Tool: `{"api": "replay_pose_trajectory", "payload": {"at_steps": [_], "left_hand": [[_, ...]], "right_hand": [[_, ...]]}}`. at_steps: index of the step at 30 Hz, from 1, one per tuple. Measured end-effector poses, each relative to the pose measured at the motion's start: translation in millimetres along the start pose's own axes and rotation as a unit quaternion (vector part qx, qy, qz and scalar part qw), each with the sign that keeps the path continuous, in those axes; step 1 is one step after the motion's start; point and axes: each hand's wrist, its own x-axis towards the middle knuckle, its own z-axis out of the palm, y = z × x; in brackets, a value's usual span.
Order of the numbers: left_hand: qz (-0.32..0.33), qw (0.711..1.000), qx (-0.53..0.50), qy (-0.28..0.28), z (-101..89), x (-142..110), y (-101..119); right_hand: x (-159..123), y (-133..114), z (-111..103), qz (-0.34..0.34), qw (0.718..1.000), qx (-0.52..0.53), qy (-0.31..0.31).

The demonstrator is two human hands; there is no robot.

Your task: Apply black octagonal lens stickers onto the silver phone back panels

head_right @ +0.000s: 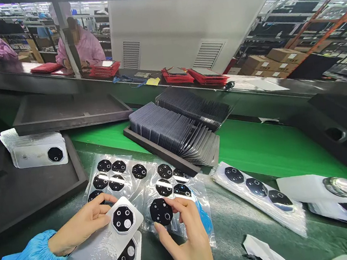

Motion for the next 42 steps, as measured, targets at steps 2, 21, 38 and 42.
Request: {"api": "replay_pose_trajectory", "payload": {"at_steps": [2, 21, 38, 42], "left_hand": [[0.003, 1.000, -0.004, -0.003, -0.2, 0.6, -0.6], [-0.001, 1.000, -0.010, 0.000, -2.9, 1.4, -5.4], [-0.002, 1.000, -0.023, -0.004, -4.1, 2.5, -7.8], [-0.004, 1.000, -0.019, 0.003, -5.4, 3.2, -10.4]], "right_hand": [[-0.1, 0.0, -0.3, 0.001, 1.000, 0.001, 0.000], [0.3, 0.9, -0.3, 0.000, 1.000, 0.006, 0.003], [-0.3, 1.6, 0.3, -0.006, 1.000, 0.007, 0.005], [-0.3, 2.1, 0.3, -0.001, 1.000, 0.008, 0.002]]}}
